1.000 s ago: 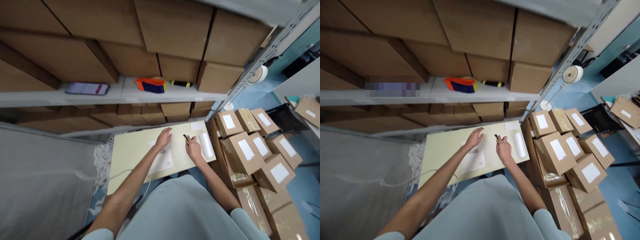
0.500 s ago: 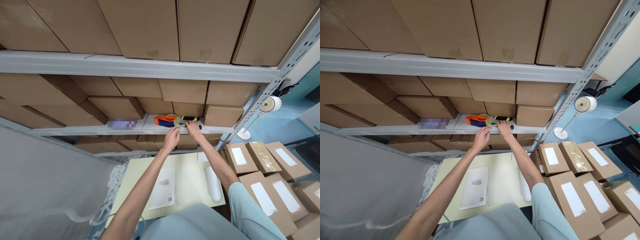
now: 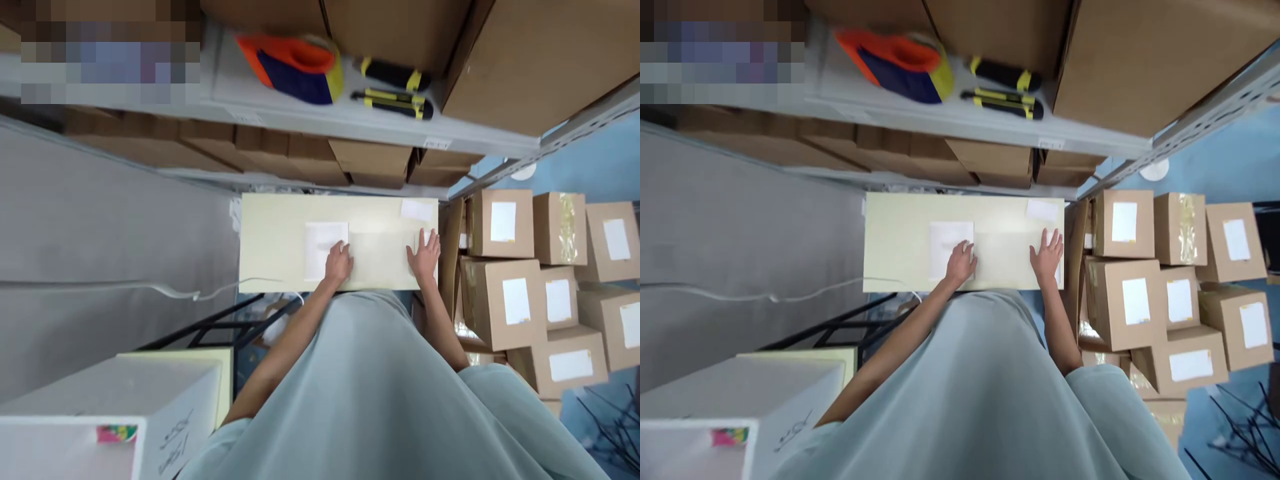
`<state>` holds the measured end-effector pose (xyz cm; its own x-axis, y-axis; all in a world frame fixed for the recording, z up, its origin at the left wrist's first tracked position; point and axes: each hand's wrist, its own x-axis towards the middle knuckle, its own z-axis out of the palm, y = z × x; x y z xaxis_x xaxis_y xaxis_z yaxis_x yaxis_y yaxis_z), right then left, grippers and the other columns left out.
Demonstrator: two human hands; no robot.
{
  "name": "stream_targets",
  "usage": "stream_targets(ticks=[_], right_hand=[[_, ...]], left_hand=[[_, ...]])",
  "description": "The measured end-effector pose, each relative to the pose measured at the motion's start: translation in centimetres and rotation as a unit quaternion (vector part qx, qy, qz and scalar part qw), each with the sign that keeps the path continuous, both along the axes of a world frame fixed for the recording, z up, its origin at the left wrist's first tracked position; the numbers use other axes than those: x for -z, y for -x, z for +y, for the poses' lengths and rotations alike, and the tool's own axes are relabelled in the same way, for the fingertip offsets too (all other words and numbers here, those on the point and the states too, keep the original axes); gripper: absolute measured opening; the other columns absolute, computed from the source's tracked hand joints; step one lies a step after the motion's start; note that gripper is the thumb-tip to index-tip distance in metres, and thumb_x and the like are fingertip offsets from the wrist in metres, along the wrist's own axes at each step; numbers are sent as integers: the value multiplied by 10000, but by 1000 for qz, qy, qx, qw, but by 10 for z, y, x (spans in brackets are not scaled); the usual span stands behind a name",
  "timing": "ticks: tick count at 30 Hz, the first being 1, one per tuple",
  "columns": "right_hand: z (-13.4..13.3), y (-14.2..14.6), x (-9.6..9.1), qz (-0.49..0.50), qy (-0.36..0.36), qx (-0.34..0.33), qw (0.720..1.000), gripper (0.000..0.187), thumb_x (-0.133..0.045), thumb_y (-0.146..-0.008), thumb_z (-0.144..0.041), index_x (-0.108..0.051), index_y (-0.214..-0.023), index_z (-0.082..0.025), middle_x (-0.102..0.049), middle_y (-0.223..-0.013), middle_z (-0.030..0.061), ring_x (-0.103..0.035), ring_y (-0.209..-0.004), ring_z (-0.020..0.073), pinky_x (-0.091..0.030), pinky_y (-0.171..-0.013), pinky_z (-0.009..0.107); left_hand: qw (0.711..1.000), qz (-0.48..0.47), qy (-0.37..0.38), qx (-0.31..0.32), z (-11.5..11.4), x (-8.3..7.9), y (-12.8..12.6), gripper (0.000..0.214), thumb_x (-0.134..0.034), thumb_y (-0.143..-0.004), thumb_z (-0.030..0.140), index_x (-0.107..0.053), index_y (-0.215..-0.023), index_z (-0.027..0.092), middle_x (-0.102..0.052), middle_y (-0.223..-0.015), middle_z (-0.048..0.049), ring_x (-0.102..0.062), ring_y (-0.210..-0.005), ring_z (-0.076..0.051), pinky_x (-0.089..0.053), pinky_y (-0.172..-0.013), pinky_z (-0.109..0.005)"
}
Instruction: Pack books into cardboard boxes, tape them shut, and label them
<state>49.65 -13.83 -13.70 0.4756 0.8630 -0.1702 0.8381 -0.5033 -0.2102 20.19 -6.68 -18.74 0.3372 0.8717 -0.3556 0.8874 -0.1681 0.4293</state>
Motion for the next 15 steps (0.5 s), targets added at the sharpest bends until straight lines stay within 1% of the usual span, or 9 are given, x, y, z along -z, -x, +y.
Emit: stream_targets(ticks=[1,2,3,5,8,11,13,15], right_hand=[[-20,-2,13,4,41,26,999,835,-609,-1040,-414,-305,-1781,-179,-241,-1838,265,-312,-1655,459,-411,-1263,645],[-34,-6,23,11,70,43,997,911,-611,-1027,-412,-203,-1810,-190,-192,-1851,274,-320,-1651,468,-437,-1240,647],[-42,-10,31,18,90,51,995,952,-602,-1022,-393,-126,-1824,-204,-175,-1853,281,-351,-1634,468,-470,-1210,638],[-46,-22,39,16,106,55,993,965,-573,-1021,-325,-58,-1832,-233,-199,-1840,290,-430,-1579,456,-519,-1157,614],[-37,-43,41,-35,103,73,991,959,-572,-1018,-268,-69,-1834,-239,-239,-1818,304,-478,-1533,444,-514,-1153,608],[-32,-57,40,-62,104,79,990,956,-592,-1029,-281,-81,-1834,-210,-235,-1814,328,-483,-1529,435,-493,-1175,611],[-33,-59,39,-61,107,79,989,938,-590,-1044,-303,-94,-1833,-192,-223,-1820,334,-473,-1544,427,-477,-1194,617],[-34,-53,37,-63,102,88,989,914,-583,-1058,-318,-119,-1829,-157,-186,-1834,339,-413,-1599,427,-433,-1239,631]], left_hand=[[1000,9,12,2,-7,10,0,589,-600,-984,220,-605,-1555,77,-462,-1729,-287,-466,-1592,-456,-469,-1266,-617],[1000,19,18,5,-12,18,0,631,-607,-983,227,-564,-1594,75,-395,-1772,-291,-407,-1631,-464,-445,-1279,-639],[999,27,19,9,-14,26,1,660,-607,-981,221,-531,-1621,78,-352,-1796,-294,-367,-1653,-469,-427,-1285,-657],[999,38,14,16,-15,37,2,680,-587,-978,185,-494,-1646,92,-329,-1807,-299,-343,-1668,-468,-416,-1277,-682],[999,28,12,13,-14,45,4,682,-571,-970,141,-486,-1645,100,-318,-1809,-310,-324,-1679,-471,-411,-1265,-697],[1000,-10,18,-1,-15,49,5,700,-604,-943,124,-503,-1635,123,-295,-1830,-283,-283,-1706,-446,-383,-1299,-664],[999,-40,23,-5,-15,49,6,703,-606,-934,116,-516,-1630,143,-318,-1831,-250,-275,-1718,-412,-359,-1329,-635],[997,-68,27,2,-15,48,6,691,-591,-941,123,-524,-1628,151,-375,-1810,-227,-303,-1713,-378,-338,-1357,-611]])
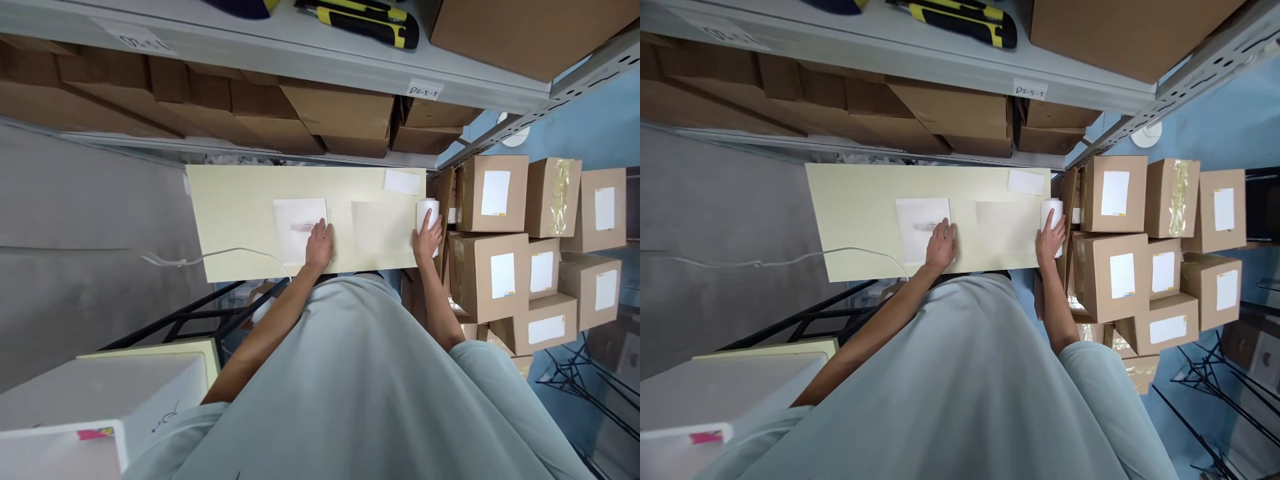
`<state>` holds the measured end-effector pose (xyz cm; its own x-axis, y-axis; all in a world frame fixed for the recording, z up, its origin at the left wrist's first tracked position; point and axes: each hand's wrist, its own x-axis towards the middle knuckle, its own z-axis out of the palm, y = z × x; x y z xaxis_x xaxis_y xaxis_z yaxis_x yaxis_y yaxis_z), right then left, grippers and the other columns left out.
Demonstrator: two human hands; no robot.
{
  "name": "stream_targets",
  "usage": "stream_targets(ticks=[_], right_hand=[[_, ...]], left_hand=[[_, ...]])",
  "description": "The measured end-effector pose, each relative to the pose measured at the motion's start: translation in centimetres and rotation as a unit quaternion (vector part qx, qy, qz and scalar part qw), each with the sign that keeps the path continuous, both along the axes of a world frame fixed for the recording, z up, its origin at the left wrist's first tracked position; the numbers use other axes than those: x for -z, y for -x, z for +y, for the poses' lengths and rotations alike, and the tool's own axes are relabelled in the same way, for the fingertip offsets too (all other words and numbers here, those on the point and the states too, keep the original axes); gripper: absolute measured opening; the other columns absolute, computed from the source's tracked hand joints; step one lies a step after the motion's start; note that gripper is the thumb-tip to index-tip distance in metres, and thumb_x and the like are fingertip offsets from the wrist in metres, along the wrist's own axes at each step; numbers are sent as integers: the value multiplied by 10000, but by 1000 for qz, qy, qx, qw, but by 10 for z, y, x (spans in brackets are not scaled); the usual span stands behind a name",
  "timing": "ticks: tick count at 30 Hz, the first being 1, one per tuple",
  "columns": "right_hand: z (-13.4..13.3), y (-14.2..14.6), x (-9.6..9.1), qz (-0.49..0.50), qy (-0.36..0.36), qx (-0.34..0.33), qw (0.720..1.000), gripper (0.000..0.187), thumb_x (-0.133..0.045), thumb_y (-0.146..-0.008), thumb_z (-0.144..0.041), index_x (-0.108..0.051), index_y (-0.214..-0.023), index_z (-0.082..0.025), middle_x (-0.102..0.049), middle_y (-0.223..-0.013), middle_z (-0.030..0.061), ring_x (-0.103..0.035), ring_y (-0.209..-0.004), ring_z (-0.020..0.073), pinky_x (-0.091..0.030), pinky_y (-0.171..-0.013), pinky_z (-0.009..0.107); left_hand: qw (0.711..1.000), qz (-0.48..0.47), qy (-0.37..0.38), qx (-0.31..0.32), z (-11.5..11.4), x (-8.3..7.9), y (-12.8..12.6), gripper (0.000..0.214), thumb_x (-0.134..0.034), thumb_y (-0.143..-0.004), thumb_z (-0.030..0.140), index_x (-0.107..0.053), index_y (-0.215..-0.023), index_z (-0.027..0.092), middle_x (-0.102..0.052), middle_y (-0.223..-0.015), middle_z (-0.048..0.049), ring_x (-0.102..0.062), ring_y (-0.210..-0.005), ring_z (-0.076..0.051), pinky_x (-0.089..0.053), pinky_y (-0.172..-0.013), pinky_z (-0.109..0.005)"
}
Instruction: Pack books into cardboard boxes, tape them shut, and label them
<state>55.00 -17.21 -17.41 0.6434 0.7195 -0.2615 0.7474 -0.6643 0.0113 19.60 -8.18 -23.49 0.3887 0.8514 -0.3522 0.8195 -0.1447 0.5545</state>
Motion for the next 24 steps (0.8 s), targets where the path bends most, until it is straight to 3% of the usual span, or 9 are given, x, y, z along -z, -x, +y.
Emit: stream_targets(ticks=[3,5,8,10,12,15,18,22,24], right_hand=[[6,28,-7,9,-26,-17,999,830,-535,-1095,-321,-184,-1813,-98,-151,-1853,326,-263,-1697,416,-358,-1309,636],[17,61,-12,65,-49,-73,994,717,-473,-1134,-325,-286,-1787,-97,-244,-1839,298,-265,-1707,380,-363,-1328,599],[40,129,-10,226,-68,-165,958,542,-403,-1179,-327,-496,-1676,-133,-534,-1693,230,-521,-1555,291,-456,-1290,452],[58,177,-2,322,-43,-171,930,479,-432,-1188,-345,-565,-1599,-139,-659,-1566,188,-686,-1342,243,-534,-1193,363],[75,217,8,355,11,-141,924,452,-535,-1167,-400,-606,-1516,-121,-715,-1470,185,-725,-1253,254,-563,-1133,358],[92,252,21,322,65,-53,943,494,-605,-1136,-492,-619,-1421,-89,-707,-1438,230,-709,-1272,306,-577,-1086,389],[99,264,28,281,47,33,958,527,-594,-1131,-545,-633,-1382,-83,-691,-1444,247,-712,-1263,307,-592,-1022,374],[98,265,32,289,14,106,951,462,-756,-1020,-562,-764,-1166,-123,-800,-1234,176,-758,-1168,277,-582,-953,310],[97,266,33,293,-2,137,946,351,-806,-969,-501,-809,-1051,-160,-838,-1114,120,-782,-1080,250,-580,-903,282]], left_hand=[[999,-50,-9,3,2,-4,4,649,-557,-998,183,-509,-1646,170,-428,-1787,-191,-379,-1684,-316,-342,-1385,-548],[997,-72,-26,-24,4,-6,12,615,-514,-1051,231,-479,-1663,184,-410,-1797,-171,-393,-1676,-283,-357,-1386,-511],[983,-52,-63,-162,13,-4,37,559,-490,-1065,222,-495,-1622,170,-447,-1749,-192,-399,-1664,-291,-347,-1390,-512],[964,-12,-60,-261,21,0,62,536,-511,-1043,199,-513,-1576,138,-501,-1674,-229,-426,-1633,-327,-339,-1385,-550],[951,32,-18,-306,29,5,89,487,-540,-1027,210,-549,-1504,109,-559,-1576,-264,-504,-1553,-370,-385,-1338,-609],[950,52,51,-304,39,12,122,295,-592,-1012,255,-659,-1278,147,-692,-1323,-216,-678,-1278,-360,-527,-1186,-623],[960,20,81,-268,46,17,139,171,-694,-963,267,-677,-1115,192,-739,-1118,-126,-724,-1063,-300,-597,-1087,-541],[971,-25,83,-225,49,17,145,302,-788,-918,273,-656,-1182,210,-708,-1242,-128,-721,-1092,-310,-609,-1060,-505],[985,-26,67,-157,48,16,147,368,-785,-934,290,-636,-1260,211,-664,-1345,-162,-711,-1167,-350,-610,-1054,-516]])
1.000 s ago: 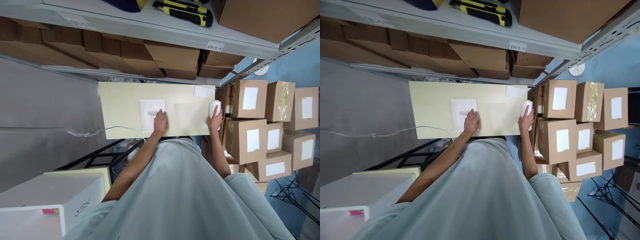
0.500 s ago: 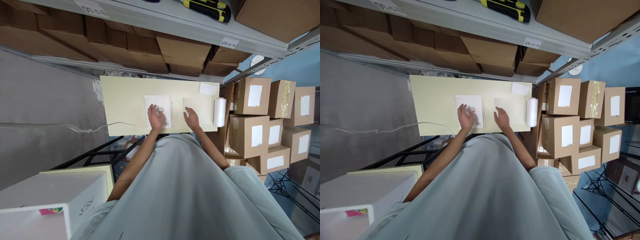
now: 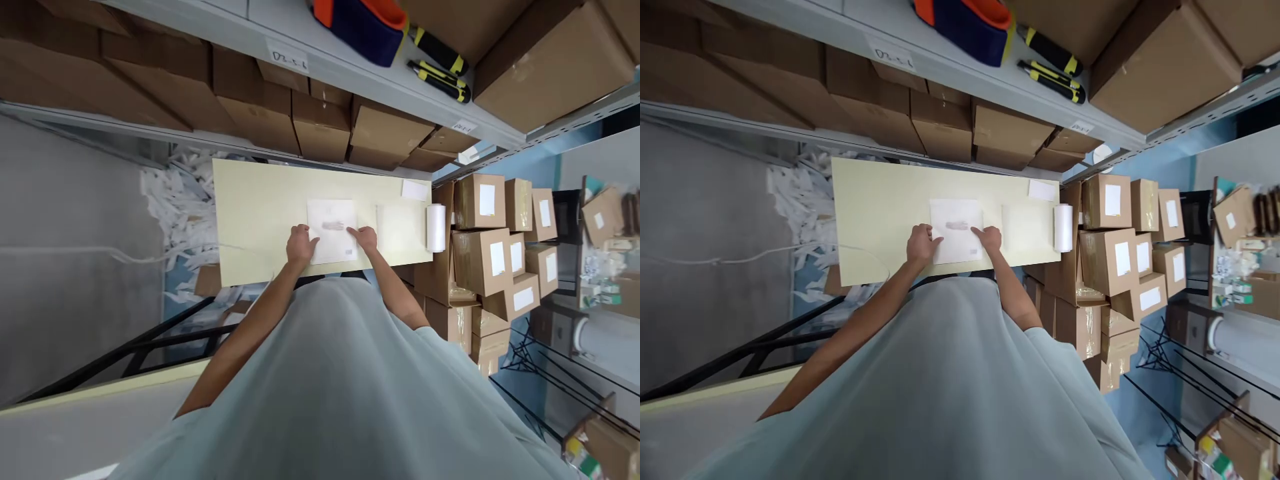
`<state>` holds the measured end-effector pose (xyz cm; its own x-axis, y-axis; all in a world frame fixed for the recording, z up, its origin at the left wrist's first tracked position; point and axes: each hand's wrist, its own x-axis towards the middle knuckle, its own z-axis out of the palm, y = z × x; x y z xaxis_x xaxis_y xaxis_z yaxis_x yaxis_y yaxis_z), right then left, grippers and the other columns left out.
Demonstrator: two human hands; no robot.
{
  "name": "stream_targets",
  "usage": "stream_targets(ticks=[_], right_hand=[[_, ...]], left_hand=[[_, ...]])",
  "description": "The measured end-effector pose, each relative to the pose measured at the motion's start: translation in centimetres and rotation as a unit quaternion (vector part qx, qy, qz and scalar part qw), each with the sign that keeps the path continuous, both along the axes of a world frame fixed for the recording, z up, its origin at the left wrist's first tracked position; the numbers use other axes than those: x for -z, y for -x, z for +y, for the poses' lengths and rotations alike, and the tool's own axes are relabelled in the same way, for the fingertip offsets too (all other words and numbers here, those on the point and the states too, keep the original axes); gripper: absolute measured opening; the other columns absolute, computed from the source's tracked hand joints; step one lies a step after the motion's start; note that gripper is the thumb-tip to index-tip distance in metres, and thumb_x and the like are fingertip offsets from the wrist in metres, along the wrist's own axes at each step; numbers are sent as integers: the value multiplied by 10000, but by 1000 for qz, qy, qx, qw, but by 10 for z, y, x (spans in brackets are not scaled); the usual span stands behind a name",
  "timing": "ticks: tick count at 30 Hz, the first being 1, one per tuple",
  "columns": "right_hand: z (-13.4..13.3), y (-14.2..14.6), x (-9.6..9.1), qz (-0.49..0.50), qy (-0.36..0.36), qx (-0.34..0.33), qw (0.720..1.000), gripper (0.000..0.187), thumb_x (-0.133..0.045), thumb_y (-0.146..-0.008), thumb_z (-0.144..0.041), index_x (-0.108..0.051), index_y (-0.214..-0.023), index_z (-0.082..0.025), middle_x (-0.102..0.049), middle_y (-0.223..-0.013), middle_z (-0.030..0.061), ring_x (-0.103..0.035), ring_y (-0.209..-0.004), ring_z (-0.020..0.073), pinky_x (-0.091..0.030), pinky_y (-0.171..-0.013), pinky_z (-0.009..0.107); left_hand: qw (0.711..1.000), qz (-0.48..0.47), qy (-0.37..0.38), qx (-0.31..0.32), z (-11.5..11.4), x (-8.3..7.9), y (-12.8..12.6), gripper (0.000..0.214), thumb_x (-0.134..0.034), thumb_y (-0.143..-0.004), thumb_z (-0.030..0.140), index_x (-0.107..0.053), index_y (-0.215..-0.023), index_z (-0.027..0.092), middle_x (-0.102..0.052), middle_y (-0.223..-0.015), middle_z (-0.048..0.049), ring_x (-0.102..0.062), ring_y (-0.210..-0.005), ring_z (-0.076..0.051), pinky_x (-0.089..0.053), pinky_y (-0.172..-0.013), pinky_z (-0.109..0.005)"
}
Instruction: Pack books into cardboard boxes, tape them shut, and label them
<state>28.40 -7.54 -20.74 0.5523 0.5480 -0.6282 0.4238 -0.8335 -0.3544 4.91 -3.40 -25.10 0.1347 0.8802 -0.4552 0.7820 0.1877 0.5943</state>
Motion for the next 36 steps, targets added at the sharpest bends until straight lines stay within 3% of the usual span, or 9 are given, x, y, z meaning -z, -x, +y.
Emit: stream_targets(ticks=[4,12,19,22,25,28,30,32,36], right_hand=[[-3,7,-1,-30,-15,27,999,211,-709,-986,-357,-843,-990,-194,-861,-1021,65,-794,-973,205,-587,-845,251],[-6,36,-24,-77,-57,35,995,298,-506,-1019,-221,-767,-1125,-125,-839,-1068,147,-776,-964,209,-585,-823,268],[-4,80,-62,-124,-121,17,985,325,-641,-1020,-374,-688,-1244,-143,-830,-1122,181,-797,-1022,267,-595,-869,313],[-3,94,-86,-120,-151,-17,981,276,-668,-1018,-355,-705,-1227,-179,-845,-1132,136,-805,-1033,253,-579,-895,294],[0,101,-111,-104,-174,-104,974,232,-629,-1079,-358,-712,-1251,-226,-860,-1129,67,-812,-1005,224,-559,-891,267],[6,101,-136,-112,-172,-277,939,242,-560,-1144,-350,-686,-1336,-274,-860,-1180,25,-813,-1022,219,-539,-894,269],[11,99,-149,-128,-159,-367,908,250,-528,-1168,-339,-671,-1368,-292,-854,-1226,19,-811,-1056,219,-531,-900,271],[16,96,-158,-142,-140,-417,887,259,-507,-1185,-344,-659,-1390,-303,-844,-1273,22,-806,-1094,215,-527,-907,267],[22,88,-160,-161,-97,-470,862,294,-474,-1200,-331,-642,-1439,-301,-834,-1305,44,-798,-1146,215,-531,-927,270]], left_hand=[[989,-3,-35,142,-5,-1,2,401,-726,-980,324,-610,-1342,195,-619,-1421,-223,-632,-1352,-430,-587,-1098,-551],[971,-46,-30,233,-13,-16,18,492,-749,-927,315,-666,-1395,191,-618,-1484,-246,-615,-1375,-428,-576,-1111,-525],[949,-92,-58,296,-21,-54,38,521,-792,-835,226,-750,-1354,233,-667,-1499,-185,-734,-1253,-351,-603,-1087,-449],[946,-104,-97,290,-11,-78,44,522,-698,-912,186,-728,-1431,226,-669,-1524,-175,-717,-1322,-334,-577,-1152,-435],[944,-110,-194,245,15,-110,49,656,-582,-997,168,-557,-1650,226,-469,-1753,-184,-475,-1618,-355,-436,-1311,-515],[905,-119,-321,250,48,-138,52,754,-651,-959,144,-515,-1689,276,-381,-1825,-141,-226,-1742,-376,-250,-1390,-634],[884,-115,-337,304,65,-148,54,648,-692,-935,135,-660,-1555,319,-542,-1723,-120,-301,-1715,-378,-232,-1387,-652],[880,-101,-308,347,73,-149,55,420,-686,-967,176,-791,-1344,327,-743,-1468,-123,-538,-1560,-364,-362,-1324,-601],[887,-80,-281,356,65,-134,54,301,-599,-1046,249,-838,-1220,305,-832,-1135,-122,-754,-1157,-315,-566,-1050,-473]])
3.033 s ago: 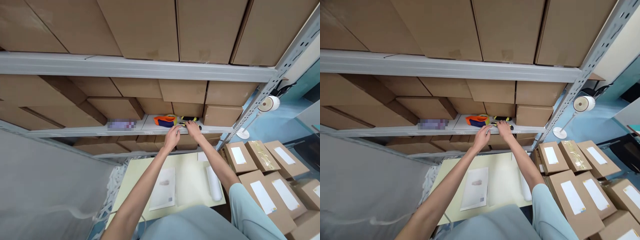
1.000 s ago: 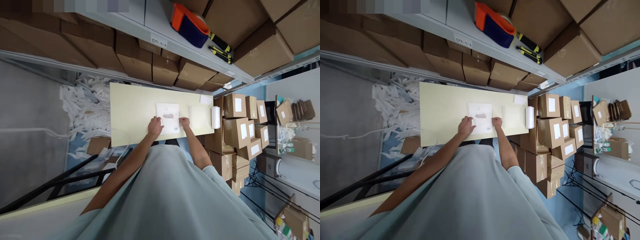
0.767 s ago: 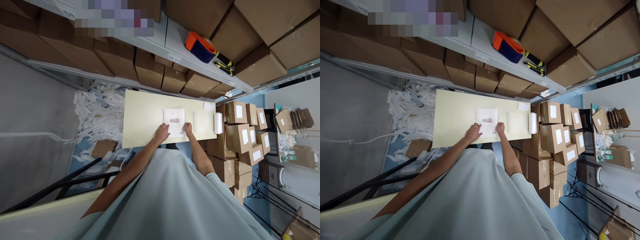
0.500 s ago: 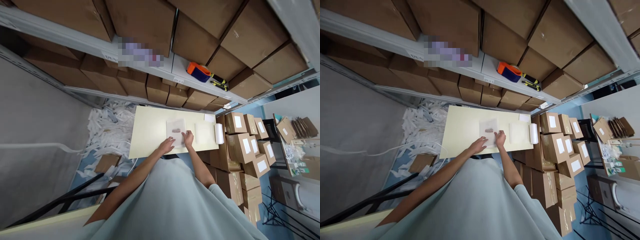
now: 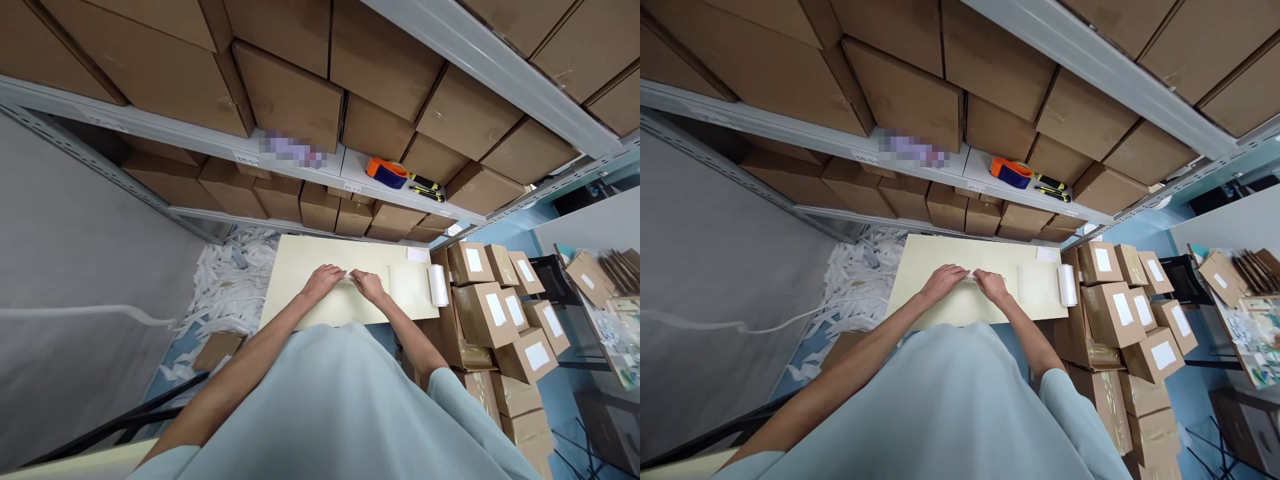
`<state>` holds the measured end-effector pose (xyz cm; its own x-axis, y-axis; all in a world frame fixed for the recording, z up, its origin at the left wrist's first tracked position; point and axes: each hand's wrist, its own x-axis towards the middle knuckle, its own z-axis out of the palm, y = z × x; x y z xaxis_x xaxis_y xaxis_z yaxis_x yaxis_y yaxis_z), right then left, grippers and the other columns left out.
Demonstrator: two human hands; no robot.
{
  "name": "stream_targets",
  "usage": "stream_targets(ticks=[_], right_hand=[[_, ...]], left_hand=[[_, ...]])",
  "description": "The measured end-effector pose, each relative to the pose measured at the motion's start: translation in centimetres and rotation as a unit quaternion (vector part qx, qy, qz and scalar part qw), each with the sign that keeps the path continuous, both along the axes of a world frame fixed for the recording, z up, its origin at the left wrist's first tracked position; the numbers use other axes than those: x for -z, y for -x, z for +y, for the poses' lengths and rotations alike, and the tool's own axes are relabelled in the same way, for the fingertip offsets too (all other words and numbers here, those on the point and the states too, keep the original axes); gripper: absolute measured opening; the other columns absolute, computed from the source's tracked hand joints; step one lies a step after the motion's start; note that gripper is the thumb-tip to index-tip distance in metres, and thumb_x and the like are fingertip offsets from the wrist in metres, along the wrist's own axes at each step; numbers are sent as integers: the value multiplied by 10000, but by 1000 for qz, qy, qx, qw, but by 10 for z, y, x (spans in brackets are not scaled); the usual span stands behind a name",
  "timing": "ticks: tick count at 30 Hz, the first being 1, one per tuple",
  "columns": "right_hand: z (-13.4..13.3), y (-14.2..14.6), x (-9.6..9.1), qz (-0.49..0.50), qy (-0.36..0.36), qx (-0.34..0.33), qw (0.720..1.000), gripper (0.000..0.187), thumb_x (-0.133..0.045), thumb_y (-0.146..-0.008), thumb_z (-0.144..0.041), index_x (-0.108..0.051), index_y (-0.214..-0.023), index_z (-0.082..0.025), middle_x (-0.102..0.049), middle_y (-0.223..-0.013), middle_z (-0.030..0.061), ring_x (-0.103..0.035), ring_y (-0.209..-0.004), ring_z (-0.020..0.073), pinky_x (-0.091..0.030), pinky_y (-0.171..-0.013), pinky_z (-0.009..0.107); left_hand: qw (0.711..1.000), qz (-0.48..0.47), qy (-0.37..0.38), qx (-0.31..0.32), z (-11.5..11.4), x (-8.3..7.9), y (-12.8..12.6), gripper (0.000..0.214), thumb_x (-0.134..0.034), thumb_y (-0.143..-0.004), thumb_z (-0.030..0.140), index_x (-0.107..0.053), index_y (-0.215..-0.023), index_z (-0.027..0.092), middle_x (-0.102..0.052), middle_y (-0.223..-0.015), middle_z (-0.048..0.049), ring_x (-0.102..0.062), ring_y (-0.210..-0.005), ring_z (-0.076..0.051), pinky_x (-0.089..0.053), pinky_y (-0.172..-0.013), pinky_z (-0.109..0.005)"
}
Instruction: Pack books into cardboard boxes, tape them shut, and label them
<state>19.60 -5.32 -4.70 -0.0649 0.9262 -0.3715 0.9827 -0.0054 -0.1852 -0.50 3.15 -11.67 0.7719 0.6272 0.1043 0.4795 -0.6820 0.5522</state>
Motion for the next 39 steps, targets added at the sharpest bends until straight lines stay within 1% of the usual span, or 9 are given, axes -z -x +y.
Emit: stream_targets(ticks=[10,13,19,22,25,28,30,34,39], right_hand=[[8,-17,7,-35,24,-53,998,584,-640,-1123,-367,-482,-1656,-187,-673,-1579,192,-693,-1397,296,-525,-1142,374],[15,-21,4,-53,47,-54,996,400,-561,-1129,-206,-604,-1526,-182,-776,-1395,179,-772,-1237,282,-559,-1046,371],[18,-27,-11,-31,27,-48,998,411,-443,-1132,-128,-653,-1464,-245,-823,-1288,127,-805,-1069,244,-547,-905,317],[22,-38,-18,78,-49,43,995,380,-439,-1169,-304,-671,-1468,-275,-851,-1152,76,-790,-982,251,-542,-869,312],[28,-51,-18,358,-129,185,906,383,-581,-1082,-529,-789,-1214,-237,-830,-921,21,-745,-865,240,-550,-804,302],[29,-60,-13,587,-110,280,751,559,-777,-875,-691,-807,-1119,-188,-835,-917,46,-743,-850,244,-588,-781,332],[27,-64,-9,647,-85,327,683,633,-877,-763,-682,-814,-1139,-177,-849,-961,72,-763,-874,255,-610,-806,361],[18,-68,1,653,-66,376,654,627,-938,-682,-635,-827,-1086,-169,-859,-979,84,-773,-871,245,-612,-806,357],[13,-73,12,617,-67,373,690,639,-866,-741,-677,-813,-1094,-147,-859,-1028,113,-778,-885,249,-616,-799,347]], left_hand=[[997,-23,10,-77,-21,25,-8,437,-574,-968,77,-861,-1228,280,-839,-1295,-96,-787,-1112,-279,-585,-978,-412],[993,-42,10,-109,-23,25,-10,430,-577,-955,69,-885,-1157,290,-846,-1280,-85,-807,-1104,-277,-613,-974,-415],[976,-113,0,-186,-25,-1,-11,278,-593,-1069,276,-869,-1094,291,-822,-1351,-96,-713,-1384,-319,-467,-1276,-538],[895,-244,41,-372,-20,-26,-17,410,-745,-1014,444,-775,-1368,239,-572,-1702,-151,-365,-1696,-355,-264,-1398,-573],[760,-338,219,-510,-13,-43,-25,784,-820,-944,527,-586,-1589,147,-449,-1770,-241,-325,-1712,-379,-313,-1380,-569],[711,-366,412,-438,-10,-49,-29,694,-822,-915,593,-721,-1372,81,-759,-1394,-284,-711,-1379,-419,-605,-1140,-551],[680,-381,519,-352,-12,-49,-30,623,-901,-838,580,-783,-1198,86,-834,-1171,-248,-818,-1132,-393,-689,-974,-495],[636,-399,584,-309,-20,-50,-33,608,-1024,-694,516,-805,-1097,117,-858,-1080,-194,-843,-972,-339,-706,-879,-428],[679,-385,532,-328,-27,-53,-43,780,-1008,-617,701,-816,-1105,125,-862,-1040,-174,-839,-954,-345,-693,-904,-457]])
